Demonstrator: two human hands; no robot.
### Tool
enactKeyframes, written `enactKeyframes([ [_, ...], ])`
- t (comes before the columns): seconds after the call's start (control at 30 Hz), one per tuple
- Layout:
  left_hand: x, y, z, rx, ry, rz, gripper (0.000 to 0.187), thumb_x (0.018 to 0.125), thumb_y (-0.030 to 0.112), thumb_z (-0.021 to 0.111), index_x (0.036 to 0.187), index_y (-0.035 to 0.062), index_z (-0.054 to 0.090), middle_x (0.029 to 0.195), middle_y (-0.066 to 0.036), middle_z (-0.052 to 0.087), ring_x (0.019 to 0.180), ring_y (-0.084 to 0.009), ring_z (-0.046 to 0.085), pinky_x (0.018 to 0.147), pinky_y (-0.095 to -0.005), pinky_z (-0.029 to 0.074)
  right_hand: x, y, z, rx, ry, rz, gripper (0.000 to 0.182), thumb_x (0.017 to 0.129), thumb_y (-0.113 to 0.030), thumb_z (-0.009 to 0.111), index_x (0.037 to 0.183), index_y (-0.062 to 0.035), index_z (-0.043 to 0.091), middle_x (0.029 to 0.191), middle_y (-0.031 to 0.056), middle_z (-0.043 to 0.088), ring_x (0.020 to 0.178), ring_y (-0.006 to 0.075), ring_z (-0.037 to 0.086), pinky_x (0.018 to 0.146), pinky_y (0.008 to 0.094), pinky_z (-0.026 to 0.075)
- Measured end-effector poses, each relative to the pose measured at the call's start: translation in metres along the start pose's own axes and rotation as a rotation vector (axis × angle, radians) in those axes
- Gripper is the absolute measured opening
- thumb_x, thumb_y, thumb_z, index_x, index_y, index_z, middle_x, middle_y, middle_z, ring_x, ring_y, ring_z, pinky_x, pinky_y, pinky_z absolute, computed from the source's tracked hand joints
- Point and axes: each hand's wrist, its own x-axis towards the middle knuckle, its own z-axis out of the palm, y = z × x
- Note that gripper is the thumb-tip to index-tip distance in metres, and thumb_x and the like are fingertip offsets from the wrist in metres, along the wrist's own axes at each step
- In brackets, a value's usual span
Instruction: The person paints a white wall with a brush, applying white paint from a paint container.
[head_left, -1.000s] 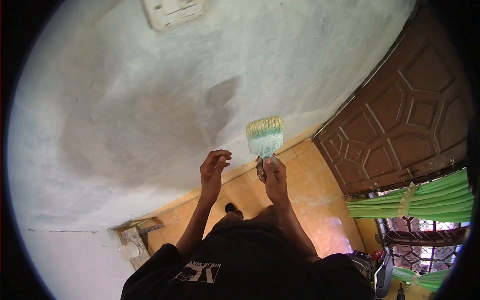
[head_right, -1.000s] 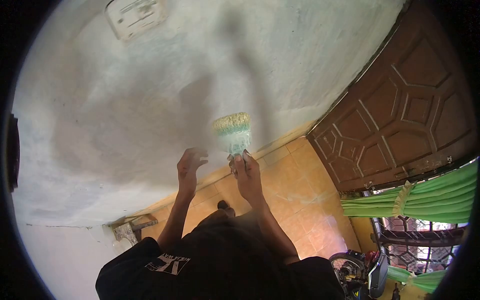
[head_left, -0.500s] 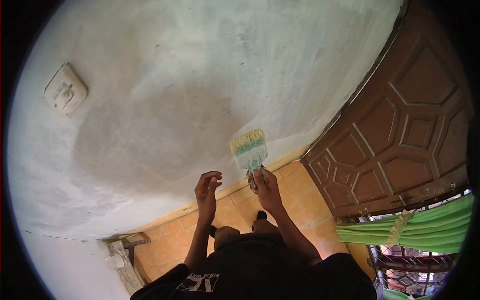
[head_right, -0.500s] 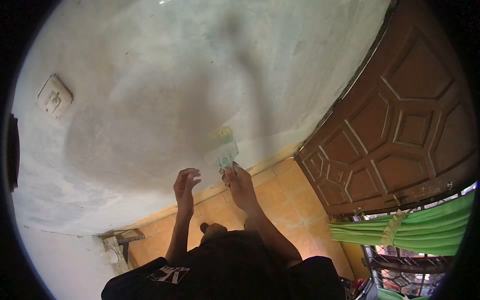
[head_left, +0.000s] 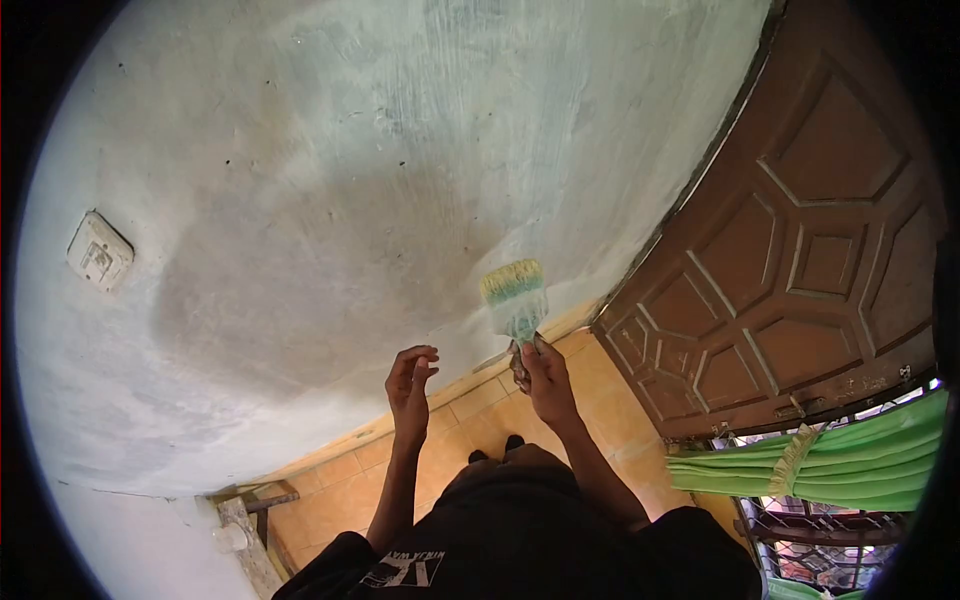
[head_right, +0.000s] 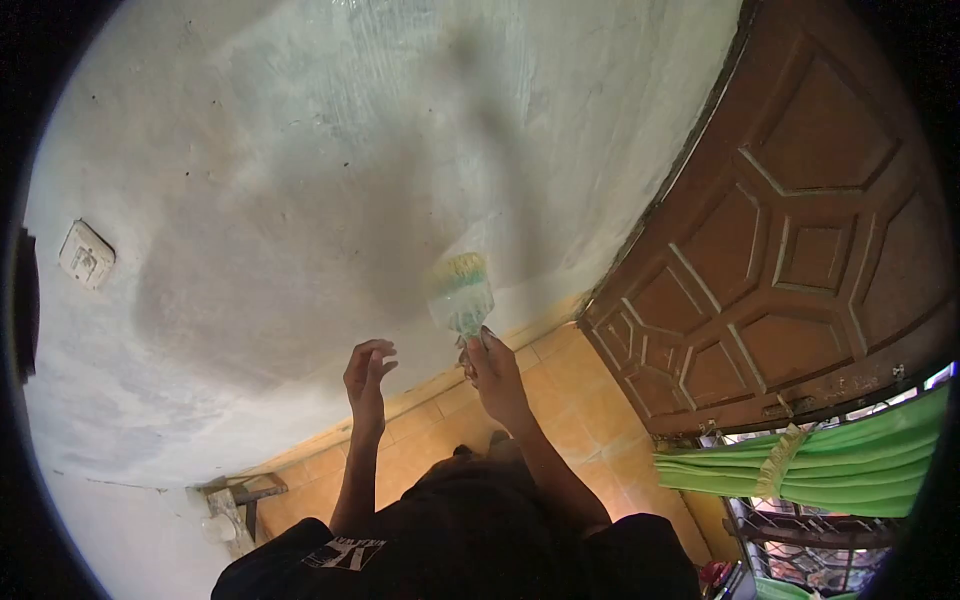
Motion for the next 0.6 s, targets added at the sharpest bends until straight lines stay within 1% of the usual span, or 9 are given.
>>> enactKeyframes([
  [0.2,-0.002,-0.015,0.011,-0.013,-0.012,-0.036,0.018,0.099,0.019,0.055,0.106,0.0045,0.061,0.106,-0.005,0.064,0.1,-0.014,0.058,0.084,-0.0307,0.05,0.014,-0.01,-0.028,-0.014,0.039,-0.062,0.028,0.104,-0.033,0.044,0.101,-0.0068,0.053,0.067,-0.004,0.043,0.053,0.002,0.036,0.047,0.0182,0.028],
  [0.3,0.003,-0.018,0.026,-0.002,-0.046,-0.045,0.02,0.099,0.022,0.054,0.106,0.0043,0.06,0.106,-0.006,0.062,0.099,-0.0154,0.058,0.086,-0.0337,0.051,0.024,-0.022,-0.039,0.003,0.063,-0.099,0.029,0.104,-0.034,0.045,0.102,-0.0069,0.053,0.067,-0.0038,0.044,0.052,0.0019,0.036,0.047,0.018,0.028],
  [0.37,0.009,-0.018,0.038,-0.021,-0.057,-0.015,0.018,0.099,0.019,0.055,0.107,0.0042,0.061,0.106,-0.005,0.063,0.099,-0.0143,0.058,0.084,-0.0315,0.05,0.035,-0.03,-0.047,0.007,0.07,-0.13,0.029,0.104,-0.035,0.044,0.103,-0.0068,0.053,0.067,-0.0036,0.044,0.052,0.0018,0.036,0.047,0.0179,0.028],
  [0.47,0.018,-0.015,0.058,-0.026,-0.036,0.014,0.017,0.099,0.018,0.055,0.107,0.0041,0.061,0.106,-0.005,0.064,0.099,-0.0136,0.058,0.084,-0.0305,0.05,0.058,-0.046,-0.064,-0.005,0.017,-0.167,0.038,0.101,-0.044,0.046,0.107,-0.0072,0.052,0.068,-0.005,0.043,0.053,0.0013,0.037,0.046,0.0173,0.028],
  [0.57,0.025,-0.012,0.08,-0.028,0.001,0.021,0.017,0.099,0.018,0.055,0.107,0.0041,0.061,0.106,-0.005,0.064,0.099,-0.0133,0.058,0.084,-0.0305,0.05,0.081,-0.068,-0.077,0.054,-0.034,-0.143,0.041,0.1,-0.047,0.047,0.109,-0.0074,0.051,0.066,-0.0053,0.043,0.051,0.0012,0.036,0.044,0.0172,0.027],
  [0.6,0.027,-0.013,0.089,-0.033,0.013,0.018,0.017,0.099,0.018,0.055,0.107,0.0041,0.061,0.106,-0.005,0.064,0.099,-0.0133,0.058,0.084,-0.0305,0.05,0.089,-0.073,-0.082,0.054,-0.046,-0.172,0.04,0.1,-0.047,0.047,0.108,-0.0075,0.051,0.065,-0.0056,0.042,0.051,0.0012,0.036,0.044,0.0173,0.027],
])
